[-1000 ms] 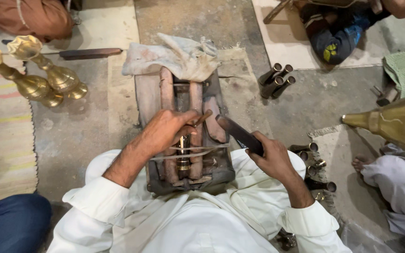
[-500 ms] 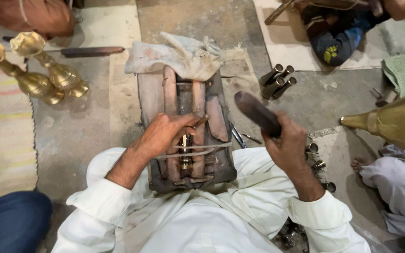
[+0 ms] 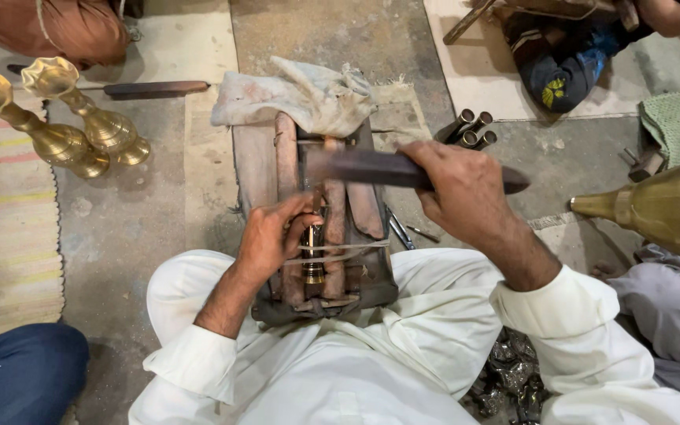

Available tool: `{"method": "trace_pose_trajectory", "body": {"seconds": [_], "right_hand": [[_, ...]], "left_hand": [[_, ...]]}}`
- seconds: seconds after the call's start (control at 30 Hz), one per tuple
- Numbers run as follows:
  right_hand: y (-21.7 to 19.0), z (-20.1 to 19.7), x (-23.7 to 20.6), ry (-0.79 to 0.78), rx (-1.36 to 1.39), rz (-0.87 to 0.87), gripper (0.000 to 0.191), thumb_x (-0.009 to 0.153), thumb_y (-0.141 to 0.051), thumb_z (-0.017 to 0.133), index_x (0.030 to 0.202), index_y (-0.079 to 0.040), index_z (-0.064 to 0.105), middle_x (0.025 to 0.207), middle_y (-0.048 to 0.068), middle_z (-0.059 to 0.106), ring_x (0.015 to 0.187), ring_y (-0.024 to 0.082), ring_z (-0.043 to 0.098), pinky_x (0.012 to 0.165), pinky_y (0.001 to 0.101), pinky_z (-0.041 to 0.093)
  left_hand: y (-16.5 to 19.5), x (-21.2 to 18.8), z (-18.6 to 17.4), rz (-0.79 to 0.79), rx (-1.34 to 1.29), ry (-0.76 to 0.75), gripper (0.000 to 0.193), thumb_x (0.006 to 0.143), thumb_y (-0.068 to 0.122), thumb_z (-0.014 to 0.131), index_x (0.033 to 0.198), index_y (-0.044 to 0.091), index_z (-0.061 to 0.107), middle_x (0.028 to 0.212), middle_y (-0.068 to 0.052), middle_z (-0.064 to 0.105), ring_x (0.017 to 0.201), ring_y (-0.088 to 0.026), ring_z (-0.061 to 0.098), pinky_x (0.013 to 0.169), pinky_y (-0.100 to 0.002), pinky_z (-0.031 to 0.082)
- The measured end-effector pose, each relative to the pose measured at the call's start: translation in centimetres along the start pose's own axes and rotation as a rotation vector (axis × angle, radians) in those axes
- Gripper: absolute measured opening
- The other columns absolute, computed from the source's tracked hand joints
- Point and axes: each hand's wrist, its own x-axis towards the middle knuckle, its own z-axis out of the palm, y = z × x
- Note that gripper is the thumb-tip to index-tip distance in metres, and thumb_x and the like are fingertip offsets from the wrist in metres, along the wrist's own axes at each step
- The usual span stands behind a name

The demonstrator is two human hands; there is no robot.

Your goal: The person sits cross-legged on the floor with a small brass vessel clamped in a wooden vise. They hold a small chisel against the brass surface and strike it with a wooden mallet, working around the vessel to cut a decorative pattern, repositioning the chisel repeatedly as the design progresses.

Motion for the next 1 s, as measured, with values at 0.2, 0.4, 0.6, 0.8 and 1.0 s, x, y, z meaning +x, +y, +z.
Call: {"method": "trace_pose_trajectory", "body": {"seconds": [0.2, 0.4, 0.6, 0.8, 1.0], "right_hand": [[-0.8, -0.3, 2.5, -0.095, -0.088, -0.025, 0.036, 0.080, -0.003, 0.070, 0.115, -0.010, 0.066, 0.085, 0.010, 0.069, 0.080, 0.032, 0.071, 0.069, 0.0465, 0.053], [-1.8, 0.0, 4.8, -0.104, -0.169, -0.148, 0.037, 0.081, -0.003, 0.069, 0.116, -0.012, 0.065, 0.085, 0.009, 0.069, 0.077, 0.030, 0.072, 0.064, 0.0450, 0.054], [-3.3, 0.1, 6.8, -0.176, -0.265, -0.257, 0.035, 0.088, -0.008, 0.069, 0.123, -0.013, 0.064, 0.092, 0.012, 0.072, 0.070, 0.025, 0.074, 0.057, 0.0413, 0.055], [-4.3, -0.5, 6.6, -0.137, -0.171, -0.266, 0.038, 0.085, -0.008, 0.070, 0.123, -0.013, 0.064, 0.088, 0.011, 0.073, 0.078, 0.029, 0.075, 0.062, 0.0430, 0.056], [-3.6, -0.7, 5.7, -0.206, -0.115, -0.195, 0.043, 0.077, -0.004, 0.070, 0.118, -0.013, 0.064, 0.092, 0.010, 0.072, 0.078, 0.030, 0.073, 0.064, 0.0438, 0.055]], "left_hand": [[-0.9, -1.5, 1.3, -0.149, -0.031, 0.102, 0.027, 0.092, 0.007, 0.077, 0.116, 0.004, 0.066, 0.099, -0.013, 0.079, 0.092, -0.024, 0.080, 0.072, -0.034, 0.062], [-0.7, -3.1, 2.6, -0.147, -0.090, 0.289, 0.024, 0.093, 0.007, 0.076, 0.113, 0.003, 0.063, 0.096, -0.011, 0.080, 0.089, -0.020, 0.080, 0.073, -0.032, 0.061], [-0.4, -4.0, 3.4, -0.214, -0.045, 0.406, 0.030, 0.091, 0.014, 0.083, 0.104, 0.003, 0.059, 0.086, -0.010, 0.076, 0.075, -0.016, 0.076, 0.067, -0.031, 0.059], [-0.4, -4.6, 3.9, -0.237, -0.060, 0.406, 0.029, 0.092, 0.015, 0.083, 0.099, 0.002, 0.058, 0.080, -0.009, 0.074, 0.070, -0.013, 0.073, 0.064, -0.028, 0.057], [-0.4, -4.2, 3.3, -0.256, -0.266, 0.457, 0.024, 0.096, 0.011, 0.077, 0.114, 0.004, 0.064, 0.092, -0.005, 0.078, 0.077, -0.011, 0.073, 0.067, -0.027, 0.057]]}}
